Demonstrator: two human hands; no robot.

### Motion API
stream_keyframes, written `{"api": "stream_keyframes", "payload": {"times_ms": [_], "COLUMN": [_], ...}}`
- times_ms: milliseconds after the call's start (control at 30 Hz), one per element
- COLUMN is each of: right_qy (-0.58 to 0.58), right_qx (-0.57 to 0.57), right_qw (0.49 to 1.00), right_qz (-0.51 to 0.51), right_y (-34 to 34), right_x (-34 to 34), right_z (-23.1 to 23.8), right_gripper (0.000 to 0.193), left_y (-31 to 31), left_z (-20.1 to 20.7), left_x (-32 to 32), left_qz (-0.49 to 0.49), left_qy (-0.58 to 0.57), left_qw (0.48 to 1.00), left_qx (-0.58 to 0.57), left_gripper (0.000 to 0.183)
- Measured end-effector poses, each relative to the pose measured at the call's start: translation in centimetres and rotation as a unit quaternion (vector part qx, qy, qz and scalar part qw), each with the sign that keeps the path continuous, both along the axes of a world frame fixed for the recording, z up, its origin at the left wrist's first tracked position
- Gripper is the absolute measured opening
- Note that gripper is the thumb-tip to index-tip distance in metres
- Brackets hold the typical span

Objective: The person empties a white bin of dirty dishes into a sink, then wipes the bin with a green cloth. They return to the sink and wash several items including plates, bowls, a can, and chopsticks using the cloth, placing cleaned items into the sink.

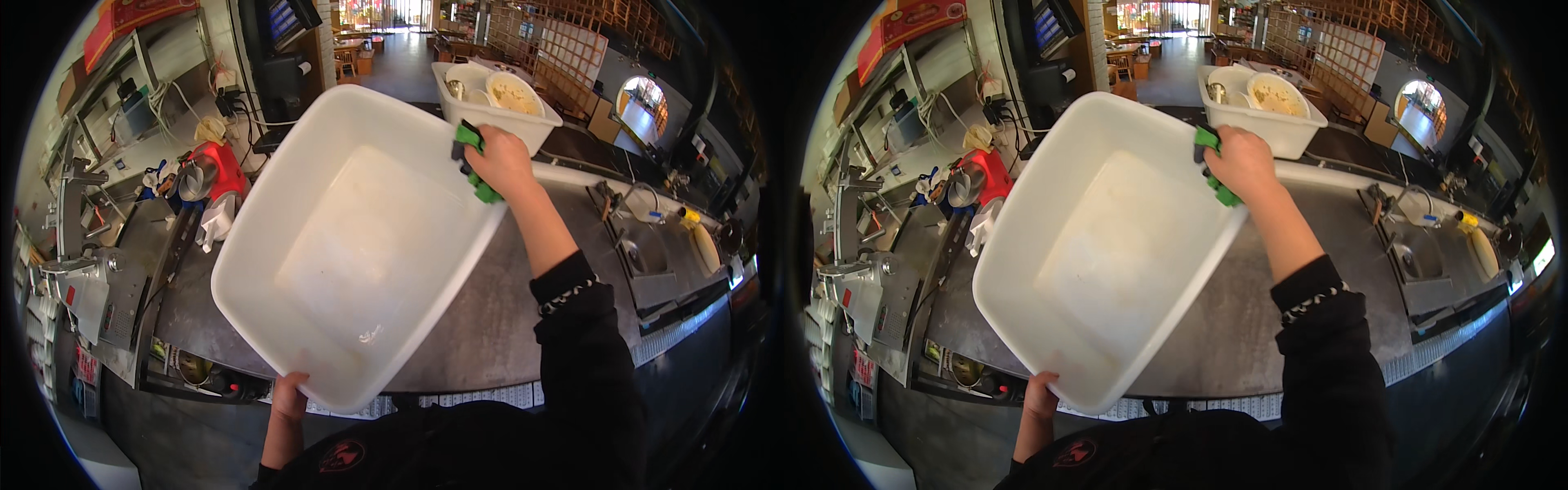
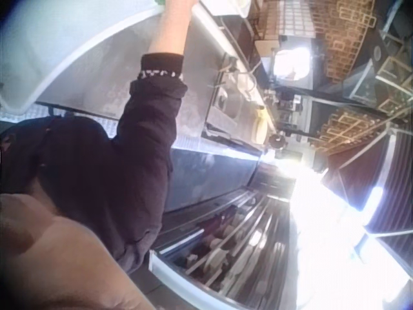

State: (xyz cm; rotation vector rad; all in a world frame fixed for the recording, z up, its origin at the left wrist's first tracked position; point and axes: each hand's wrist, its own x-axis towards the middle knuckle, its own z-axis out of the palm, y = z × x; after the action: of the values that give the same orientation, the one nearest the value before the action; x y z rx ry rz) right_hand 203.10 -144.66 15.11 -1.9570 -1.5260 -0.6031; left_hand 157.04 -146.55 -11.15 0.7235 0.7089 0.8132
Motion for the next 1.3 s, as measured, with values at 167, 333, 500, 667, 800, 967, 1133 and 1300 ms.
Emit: {"api": "stream_keyframes", "payload": {"times_ms": [167, 333, 500, 667, 800, 967, 1133, 1300], "right_qy": [-0.077, 0.019, 0.089, 0.186, 0.277, 0.343, 0.424, 0.474], "right_qx": [0.221, 0.160, 0.114, 0.118, 0.130, 0.126, 0.117, 0.120], "right_qw": [0.948, 0.925, 0.920, 0.908, 0.896, 0.891, 0.870, 0.845], "right_qz": [0.216, 0.343, 0.365, 0.357, 0.321, 0.268, 0.222, 0.218], "right_y": [5.5, 4.7, 2.5, 1.3, -0.7, -4.4, -7.5, -9.3], "right_x": [-2.4, -6.0, -4.8, 1.5, 9.2, 19.2, 27.5, 32.9], "right_z": [1.8, -1.4, -4.6, -6.6, -7.0, -7.4, -8.8, -10.1], "right_gripper": [0.032, 0.032, 0.031, 0.031, 0.031, 0.028, 0.031, 0.029], "left_y": [6.6, 14.9, 21.3, 23.4, 25.4, 28.4, 31.1, 27.7], "left_z": [4.2, 7.9, 11.7, 14.2, 15.8, 18.2, 18.9, 17.8], "left_x": [7.2, 14.8, 22.6, 31.1, 38.4, 46.4, 49.8, 56.0], "left_qz": [0.084, 0.099, 0.099, 0.104, 0.116, 0.128, 0.161, 0.236], "left_qy": [-0.018, -0.034, 0.023, 0.015, 0.011, 0.047, 0.017, -0.055], "left_qw": [0.996, 0.994, 0.995, 0.994, 0.993, 0.991, 0.987, 0.970], "left_qx": [-0.003, 0.018, -0.015, 0.014, 0.028, 0.005, 0.006, -0.010], "left_gripper": [0.049, 0.034, 0.027, 0.021, 0.032, 0.042, 0.056, 0.056]}}
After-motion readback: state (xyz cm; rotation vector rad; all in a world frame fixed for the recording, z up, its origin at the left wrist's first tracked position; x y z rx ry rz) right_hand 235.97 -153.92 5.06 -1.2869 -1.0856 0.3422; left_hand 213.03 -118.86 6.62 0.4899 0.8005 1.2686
